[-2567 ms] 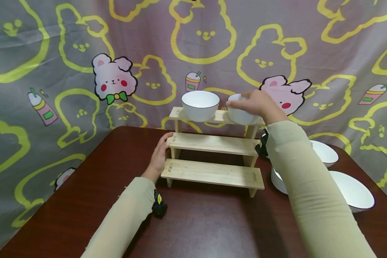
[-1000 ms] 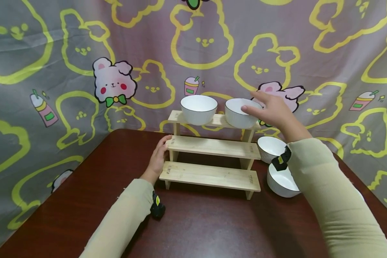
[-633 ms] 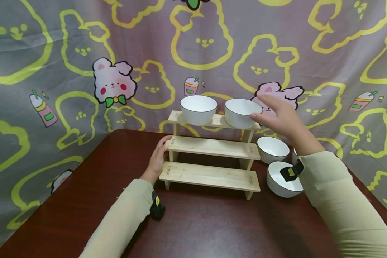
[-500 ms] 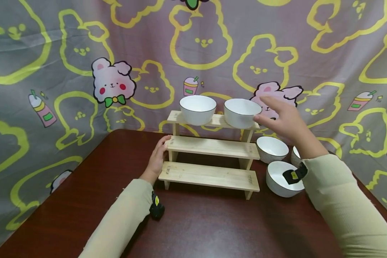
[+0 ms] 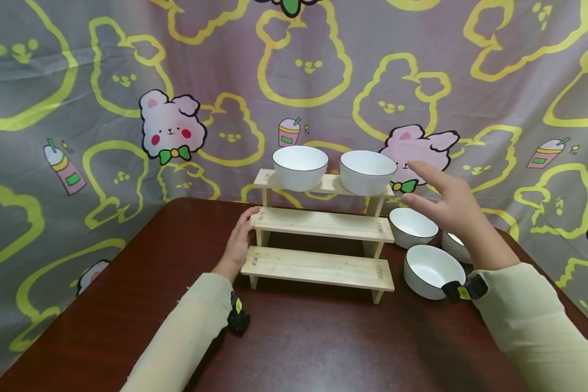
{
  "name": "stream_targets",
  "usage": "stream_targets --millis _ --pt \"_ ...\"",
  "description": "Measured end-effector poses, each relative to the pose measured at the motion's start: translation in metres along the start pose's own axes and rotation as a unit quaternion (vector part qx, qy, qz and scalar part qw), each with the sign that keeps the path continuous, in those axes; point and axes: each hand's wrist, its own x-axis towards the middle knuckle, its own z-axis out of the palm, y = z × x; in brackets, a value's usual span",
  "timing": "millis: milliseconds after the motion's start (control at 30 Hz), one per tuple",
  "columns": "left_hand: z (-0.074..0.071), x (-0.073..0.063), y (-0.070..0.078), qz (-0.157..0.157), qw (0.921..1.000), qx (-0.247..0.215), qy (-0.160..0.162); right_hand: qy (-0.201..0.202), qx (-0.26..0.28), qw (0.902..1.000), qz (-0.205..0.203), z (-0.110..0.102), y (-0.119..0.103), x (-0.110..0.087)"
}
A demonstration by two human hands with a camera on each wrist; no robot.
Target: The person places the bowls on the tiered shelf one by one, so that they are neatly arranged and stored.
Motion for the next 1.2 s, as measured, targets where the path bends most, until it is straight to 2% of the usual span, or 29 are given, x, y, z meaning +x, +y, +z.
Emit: stream_targets --millis 133,267,433,633,900,1200 --pt "0.000 0.000 0.000 -0.001 1.0000 0.000 0.001 0.004 0.003 1.0000 0.002 0.002 0.003 -0.010" --pt "-0.001 0.001 -0.001 0.005 1.0000 -0.003 0.003 0.005 0.014 0.9996 0.023 0.003 0.009 -0.021" --pt "-0.002 0.002 -0.001 0.006 1.0000 -0.003 0.001 0.007 -0.002 0.9984 0.055 0.006 0.019 -0.037" --pt "0.000 0.002 0.002 0.000 1.0000 0.001 0.002 -0.013 -0.011 0.9943 0.106 0.011 0.036 -0.058" --pt "0.000 0.001 0.001 -0.010 0.9999 -0.007 -0.001 -0.042 -0.021 0.9908 0.127 0.019 0.052 -0.076" --pt "0.001 0.000 0.000 -0.007 1.0000 -0.002 0.001 -0.077 -0.033 0.9828 0.164 0.026 0.063 -0.086"
